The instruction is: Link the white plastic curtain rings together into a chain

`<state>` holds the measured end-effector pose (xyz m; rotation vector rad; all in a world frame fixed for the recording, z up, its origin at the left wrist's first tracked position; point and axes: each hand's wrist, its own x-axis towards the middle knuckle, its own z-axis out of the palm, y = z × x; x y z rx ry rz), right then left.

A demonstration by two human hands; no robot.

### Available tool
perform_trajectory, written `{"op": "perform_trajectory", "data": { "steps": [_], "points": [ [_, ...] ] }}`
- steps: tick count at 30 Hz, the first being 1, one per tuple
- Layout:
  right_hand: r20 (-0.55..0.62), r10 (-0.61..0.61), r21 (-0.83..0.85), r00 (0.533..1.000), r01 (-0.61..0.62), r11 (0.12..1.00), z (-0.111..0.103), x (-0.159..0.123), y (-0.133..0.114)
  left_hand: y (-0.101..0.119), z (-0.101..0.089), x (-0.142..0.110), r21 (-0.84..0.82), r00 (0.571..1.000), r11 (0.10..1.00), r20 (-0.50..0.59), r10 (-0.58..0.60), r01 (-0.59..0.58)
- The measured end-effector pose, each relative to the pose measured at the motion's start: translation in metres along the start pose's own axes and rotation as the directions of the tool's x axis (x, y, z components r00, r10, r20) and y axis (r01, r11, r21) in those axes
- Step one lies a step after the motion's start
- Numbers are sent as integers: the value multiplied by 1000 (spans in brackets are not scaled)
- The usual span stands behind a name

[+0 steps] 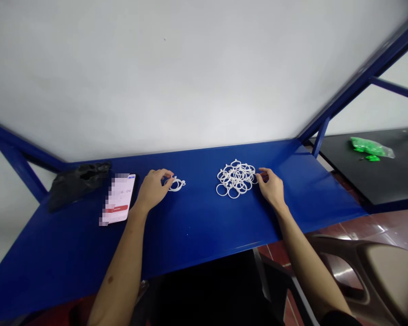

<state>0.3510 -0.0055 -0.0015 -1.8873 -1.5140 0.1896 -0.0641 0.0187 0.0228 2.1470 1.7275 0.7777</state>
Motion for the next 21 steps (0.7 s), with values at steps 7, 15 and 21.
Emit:
{"op": "perform_trajectory", "data": {
  "steps": [7, 15, 21],
  "points": [
    [-93, -51, -15, 994, 50, 999, -3, -3, 3, 10, -7, 0, -147, 993, 986, -79, -87, 75],
    [-92, -277, 121, 956, 287, 950, 9, -8, -35, 30, -10, -3, -323, 984, 945, -148, -99, 47],
    [286, -455, 724, 843, 121, 679, 49, -39, -120, 38, 0, -4, -395, 997, 917, -47, -67, 43]
  ]
}}
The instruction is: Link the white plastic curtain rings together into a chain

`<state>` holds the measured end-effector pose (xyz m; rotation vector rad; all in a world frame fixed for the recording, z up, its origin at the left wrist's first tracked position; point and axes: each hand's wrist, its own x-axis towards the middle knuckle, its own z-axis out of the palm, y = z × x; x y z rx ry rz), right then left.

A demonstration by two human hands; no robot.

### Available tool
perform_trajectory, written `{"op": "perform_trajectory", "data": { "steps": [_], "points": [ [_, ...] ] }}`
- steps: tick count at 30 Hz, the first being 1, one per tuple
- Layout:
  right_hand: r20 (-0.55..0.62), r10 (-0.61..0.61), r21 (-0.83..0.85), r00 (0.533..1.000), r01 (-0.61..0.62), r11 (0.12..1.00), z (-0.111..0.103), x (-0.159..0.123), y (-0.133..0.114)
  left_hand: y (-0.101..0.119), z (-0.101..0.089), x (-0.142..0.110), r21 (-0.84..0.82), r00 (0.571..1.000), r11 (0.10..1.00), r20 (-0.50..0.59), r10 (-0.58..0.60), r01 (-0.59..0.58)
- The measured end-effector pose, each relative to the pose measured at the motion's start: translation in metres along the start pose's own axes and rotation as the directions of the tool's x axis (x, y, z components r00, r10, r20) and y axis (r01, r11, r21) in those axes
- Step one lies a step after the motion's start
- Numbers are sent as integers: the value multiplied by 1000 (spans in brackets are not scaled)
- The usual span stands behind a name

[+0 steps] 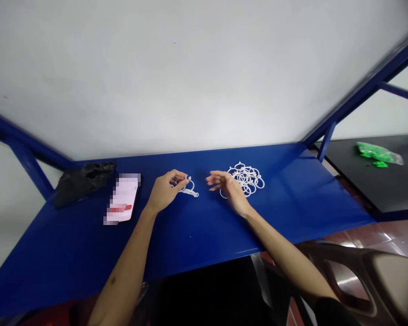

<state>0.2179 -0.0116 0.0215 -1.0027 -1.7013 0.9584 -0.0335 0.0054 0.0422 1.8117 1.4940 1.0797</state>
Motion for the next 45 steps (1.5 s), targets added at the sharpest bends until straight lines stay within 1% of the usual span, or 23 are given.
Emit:
{"op": "perform_trajectory", "data": {
  "steps": [1, 3, 5, 7, 9, 13, 16, 18, 20, 21, 22, 23, 25, 26, 27, 29, 31, 33, 35, 37, 41, 43, 45],
  "points": [
    [58, 40, 140, 997, -48, 989, 12, 4, -5, -1, 1, 0, 7, 1000, 1000, 20, 11, -11],
    [172, 99, 357, 980, -156, 921, 27, 11, -14, -3, 4, -1, 26, 998, 999, 49, 35, -36],
    [236, 127, 474, 963, -228, 850, 32, 14, -20, -5, 6, -2, 42, 997, 998, 63, 48, -51],
    [248, 127, 525, 960, -243, 816, 30, 14, -24, -7, 8, -2, 56, 997, 997, 66, 45, -49],
    [239, 106, 515, 965, -219, 829, 24, 11, -26, -8, 8, -2, 64, 997, 997, 66, 35, -39],
    [246, 32, 346, 969, -119, 931, 12, 7, -26, -6, 6, -2, 69, 997, 997, 67, 31, -35],
    [249, -14, 272, 969, -55, 961, 6, 7, -27, -3, 4, -2, 85, 995, 995, 86, 46, -53],
    [247, 8, 251, 969, -72, 965, 4, 8, -28, -4, 4, -3, 111, 991, 991, 120, 59, -72],
    [250, 86, 299, 965, -161, 941, 3, 7, -29, -6, 5, -3, 176, 984, 979, 162, 72, -101],
    [256, 131, 363, 958, -221, 905, 3, 6, -29, -8, 5, -3, 229, 981, 966, 177, 79, -119],
    [268, 168, 449, 949, -277, 849, 2, 6, -30, -10, 6, -3, 290, 979, 947, 186, 86, -138],
    [285, 191, 543, 939, -322, 775, 2, 5, -30, -12, 7, -3, 353, 978, 922, 188, 95, -157],
    [320, 189, 700, 928, -366, 613, 1, 4, -30, -14, 8, -4, 449, 978, 874, 174, 119, -186],
    [331, 181, 749, 926, -374, 547, 1, 4, -31, -13, 8, -4, 472, 976, 858, 171, 134, -200],
    [336, 185, 777, 924, -383, 500, 0, 4, -31, -11, 8, -5, 479, 973, 851, 178, 147, -216],
    [341, 233, 783, 911, -412, 465, -1, 5, -32, -6, 7, -8, 461, 957, 849, 243, 159, -259],
    [343, 286, 764, 894, -443, 468, -2, 6, -33, 1, 5, -12, 433, 922, 851, 360, 139, -297],
    [349, 301, 742, 888, -458, 490, -3, 7, -35, 5, 4, -15, 421, 883, 853, 462, 90, -307],
    [354, 287, 716, 890, -455, 529, -3, 8, -37, 6, 4, -16, 432, 862, 849, 505, 51, -304],
    [337, 289, 672, 896, -443, 593, -3, 8, -38, 5, 4, -16, 447, 861, 839, 506, 50, -311],
    [286, 305, 545, 908, -416, 728, -2, 8, -39, 1, 5, -15, 457, 881, 834, 468, 72, -311],
    [306, 286, 525, 908, -412, 745, -2, 8, -38, 0, 4, -14, 461, 891, 836, 448, 71, -298],
    [338, 269, 541, 902, -420, 729, -2, 7, -37, 0, 4, -14, 455, 899, 845, 434, 66, -281]
  ]
}}
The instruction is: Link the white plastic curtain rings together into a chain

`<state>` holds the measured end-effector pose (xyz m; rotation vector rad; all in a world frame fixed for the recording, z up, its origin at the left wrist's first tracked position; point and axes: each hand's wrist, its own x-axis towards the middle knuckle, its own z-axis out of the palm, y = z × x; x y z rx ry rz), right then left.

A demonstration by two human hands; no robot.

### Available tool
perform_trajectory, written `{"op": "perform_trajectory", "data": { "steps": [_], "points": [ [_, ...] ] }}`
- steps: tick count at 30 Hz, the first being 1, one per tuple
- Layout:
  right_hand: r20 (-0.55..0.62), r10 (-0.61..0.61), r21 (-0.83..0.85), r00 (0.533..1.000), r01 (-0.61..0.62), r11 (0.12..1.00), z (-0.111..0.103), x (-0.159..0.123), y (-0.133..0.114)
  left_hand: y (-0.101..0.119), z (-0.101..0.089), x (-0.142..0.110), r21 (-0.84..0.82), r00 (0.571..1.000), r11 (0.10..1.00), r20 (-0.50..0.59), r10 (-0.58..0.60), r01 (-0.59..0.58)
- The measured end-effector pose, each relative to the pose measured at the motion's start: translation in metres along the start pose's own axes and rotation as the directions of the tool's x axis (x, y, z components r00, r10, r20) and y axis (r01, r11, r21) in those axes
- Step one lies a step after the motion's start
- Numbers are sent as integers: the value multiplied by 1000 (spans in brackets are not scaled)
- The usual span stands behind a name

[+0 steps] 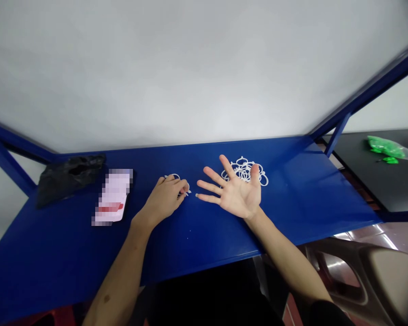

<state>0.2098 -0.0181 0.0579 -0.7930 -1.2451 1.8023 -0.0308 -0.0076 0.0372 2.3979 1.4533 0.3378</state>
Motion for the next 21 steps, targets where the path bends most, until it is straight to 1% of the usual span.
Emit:
{"op": "perform_trajectory", "data": {
  "steps": [3, 5, 8, 10, 12, 14, 15, 17, 18, 19, 21],
  "points": [
    [20, 1, 65, 1000, -2, 998, -1, 0, 1, -1, -1, 1, -64, 999, 998, -30, -28, 26],
    [29, -28, 112, 999, 25, 993, -2, 0, 1, -1, -1, 3, -116, 994, 992, -89, -59, 49],
    [28, -104, 156, 994, 99, 983, -4, 1, 3, 0, -4, 4, -210, 970, 974, -210, -125, 81],
    [10, -151, 128, 989, 148, 981, -6, 3, 8, 2, -7, 4, -297, 945, 950, -271, -182, 98],
    [-26, -186, 34, 982, 187, 982, -7, 5, 14, 4, -10, 3, -393, 926, 913, -292, -240, 113],
    [-89, -221, -130, 971, 209, 969, -6, 7, 23, 5, -12, 3, -488, 918, 864, -275, -285, 122],
    [-126, -247, -228, 961, 214, 950, -5, 8, 27, 6, -12, 4, -534, 919, 837, -259, -297, 120],
    [-182, -316, -425, 931, 216, 879, -2, 9, 35, 7, -11, 5, -625, 927, 774, -221, -304, 104],
    [-189, -352, -508, 917, 215, 834, 1, 10, 38, 8, -10, 5, -667, 934, 739, -198, -298, 94],
    [-182, -385, -574, 905, 220, 789, 3, 10, 41, 10, -9, 6, -705, 942, 704, -172, -289, 87],
    [-139, -436, -651, 889, 250, 717, 7, 10, 45, 13, -6, 7, -761, 959, 644, -120, -258, 78]
  ]
}}
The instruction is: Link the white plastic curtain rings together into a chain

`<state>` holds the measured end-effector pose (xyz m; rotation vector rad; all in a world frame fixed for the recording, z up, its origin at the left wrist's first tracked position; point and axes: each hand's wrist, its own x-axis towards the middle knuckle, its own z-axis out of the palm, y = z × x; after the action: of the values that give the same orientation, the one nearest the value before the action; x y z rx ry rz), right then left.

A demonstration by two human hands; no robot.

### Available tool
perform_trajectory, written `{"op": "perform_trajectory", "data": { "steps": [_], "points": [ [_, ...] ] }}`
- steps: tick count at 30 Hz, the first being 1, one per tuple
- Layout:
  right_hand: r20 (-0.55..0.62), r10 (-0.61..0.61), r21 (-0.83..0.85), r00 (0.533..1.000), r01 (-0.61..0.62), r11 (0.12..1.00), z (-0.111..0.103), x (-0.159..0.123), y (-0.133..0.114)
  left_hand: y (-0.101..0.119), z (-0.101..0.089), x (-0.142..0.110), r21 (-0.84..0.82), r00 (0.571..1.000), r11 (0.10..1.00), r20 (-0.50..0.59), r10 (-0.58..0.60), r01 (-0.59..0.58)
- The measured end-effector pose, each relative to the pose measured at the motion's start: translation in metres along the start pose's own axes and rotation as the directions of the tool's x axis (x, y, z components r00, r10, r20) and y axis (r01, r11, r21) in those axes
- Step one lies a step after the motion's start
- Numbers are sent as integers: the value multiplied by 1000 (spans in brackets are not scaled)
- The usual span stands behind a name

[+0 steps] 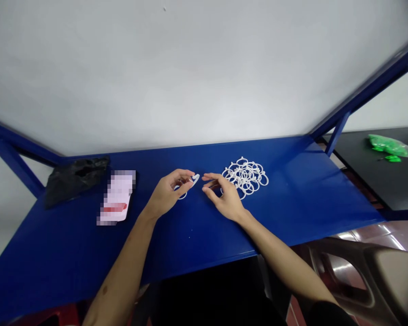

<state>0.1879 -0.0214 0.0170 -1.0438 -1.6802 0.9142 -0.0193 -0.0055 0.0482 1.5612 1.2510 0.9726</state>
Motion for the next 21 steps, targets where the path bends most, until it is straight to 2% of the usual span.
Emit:
{"op": "perform_trajectory", "data": {
  "steps": [3, 5, 7, 12, 14, 18, 21],
  "points": [
    [-28, -86, -92, 996, 83, 992, 5, -3, 0, 1, 6, -1, -81, 998, 997, 66, -4, 9],
    [-77, -105, -182, 991, 90, 979, 7, -4, 0, 1, 9, -1, -129, 996, 991, 91, -8, 20],
    [-117, -96, -222, 988, 68, 973, 9, -6, -1, 0, 11, -1, -166, 993, 985, 116, -22, 41],
    [-124, -53, -203, 991, 27, 979, 11, -7, 1, -2, 13, -1, -197, 987, 977, 155, -46, 76],
    [-133, -69, -226, 989, 37, 973, 11, -7, 2, -1, 16, -2, -196, 993, 977, 101, -60, 79],
    [-157, -120, -203, 980, 87, 975, 12, -7, 5, -2, 25, -2, -181, 992, 982, -104, -69, 50],
    [-157, -135, -163, 978, 109, 981, 13, -7, 5, -6, 30, -2, -155, 986, 988, -159, -48, 23]
  ]
}}
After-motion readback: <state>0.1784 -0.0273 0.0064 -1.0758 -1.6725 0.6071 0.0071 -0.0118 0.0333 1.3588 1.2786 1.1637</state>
